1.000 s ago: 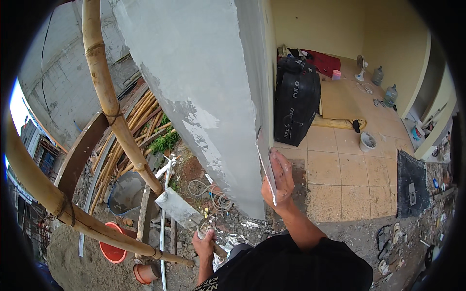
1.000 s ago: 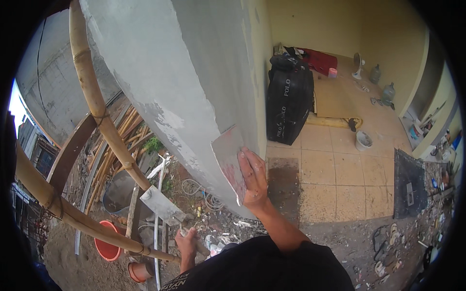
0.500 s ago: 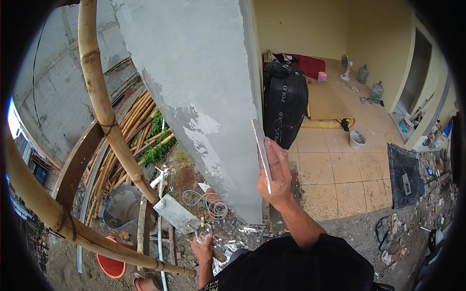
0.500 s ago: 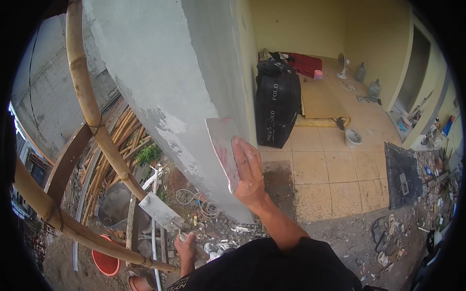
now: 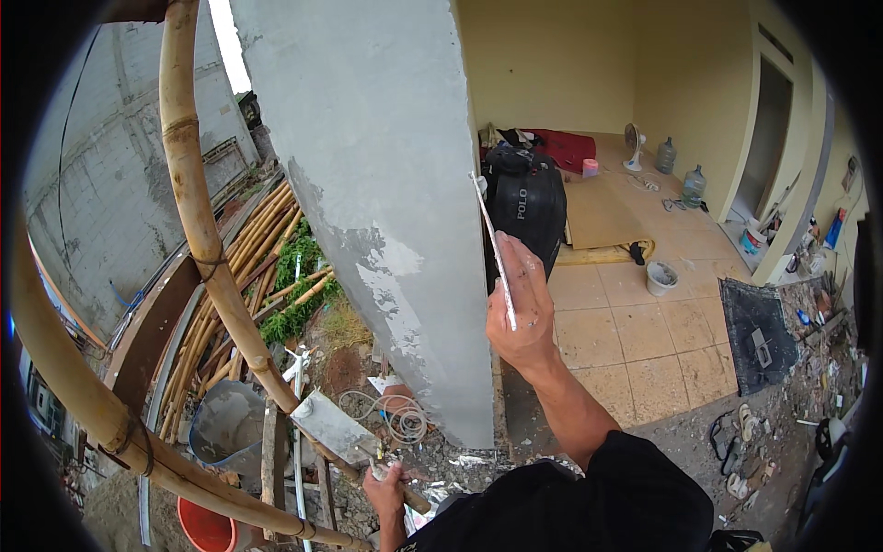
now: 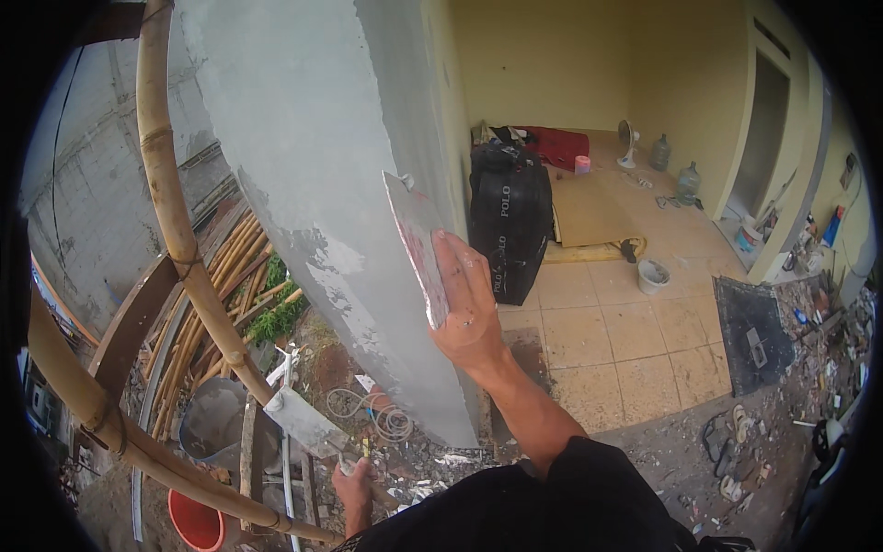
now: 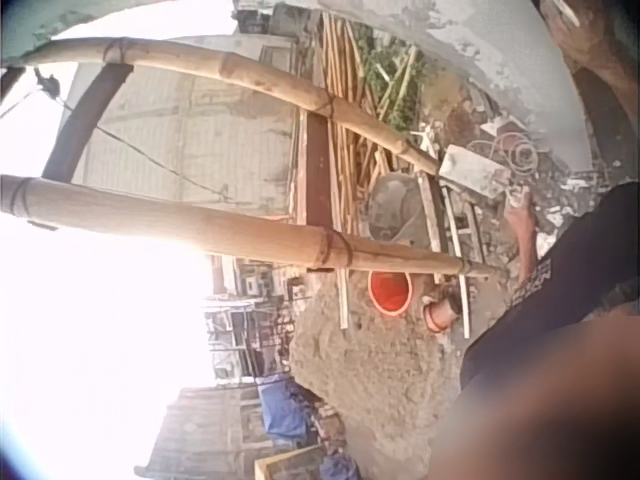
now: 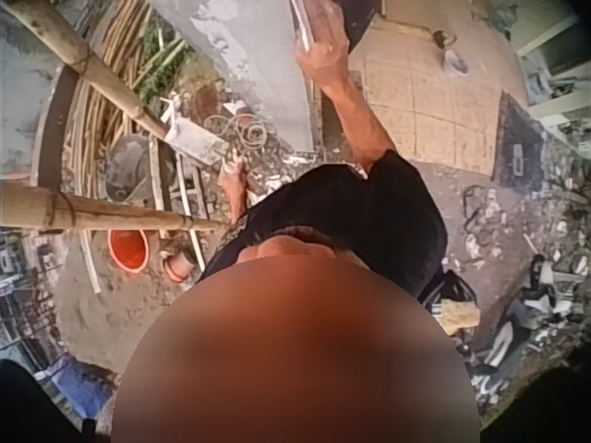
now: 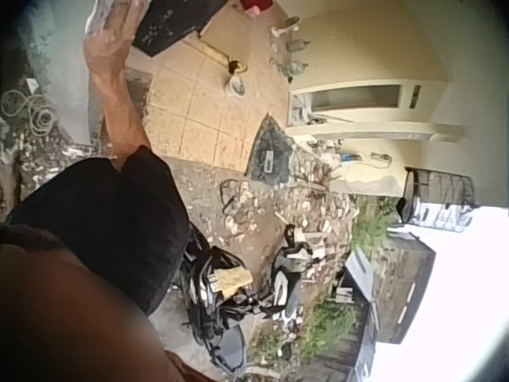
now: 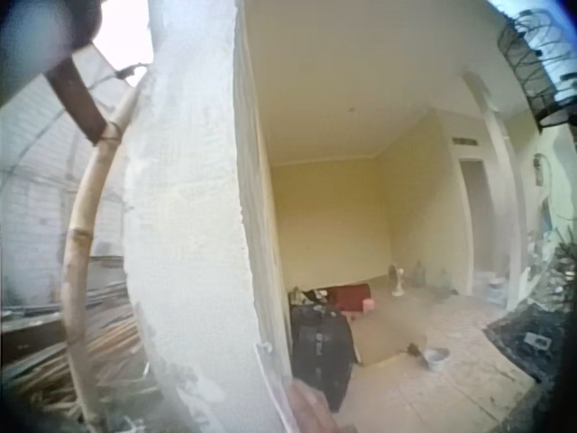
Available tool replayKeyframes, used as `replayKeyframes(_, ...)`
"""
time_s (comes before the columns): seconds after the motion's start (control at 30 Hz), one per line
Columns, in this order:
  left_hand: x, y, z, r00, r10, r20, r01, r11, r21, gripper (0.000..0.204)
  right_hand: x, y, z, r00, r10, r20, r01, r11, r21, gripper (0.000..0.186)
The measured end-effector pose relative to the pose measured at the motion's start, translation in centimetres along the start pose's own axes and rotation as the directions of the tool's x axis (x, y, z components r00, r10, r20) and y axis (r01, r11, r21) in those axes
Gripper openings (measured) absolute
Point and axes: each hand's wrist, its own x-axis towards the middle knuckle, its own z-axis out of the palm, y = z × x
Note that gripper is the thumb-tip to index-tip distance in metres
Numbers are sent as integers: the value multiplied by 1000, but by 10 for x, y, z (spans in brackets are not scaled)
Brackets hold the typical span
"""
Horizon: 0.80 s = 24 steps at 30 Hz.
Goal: Skimming a concrete pillar with plaster using a trowel and a plastic scraper.
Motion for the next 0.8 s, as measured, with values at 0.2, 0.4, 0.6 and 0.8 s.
replayKeyframes(0.2,5,0,-3,1000,25,-11,-25,1000,-6,18,24,2,-3,1000,-20,-1,20,999,36,71)
replayKeyframes(0.4,12,-1,-6,1000,-2,-27,0,998,-67,18,52,-1,-3,999,-41,-18,41,999,29,73)
replayKeyframes(0.6,23,-2,-7,999,12,-32,-16,993,-120,20,78,-11,-3,998,-42,-56,43,999,19,71)
replayKeyframes(0.8,38,-8,-15,999,34,14,-33,997,-73,21,100,-17,-1,996,-47,-78,46,999,-17,69)
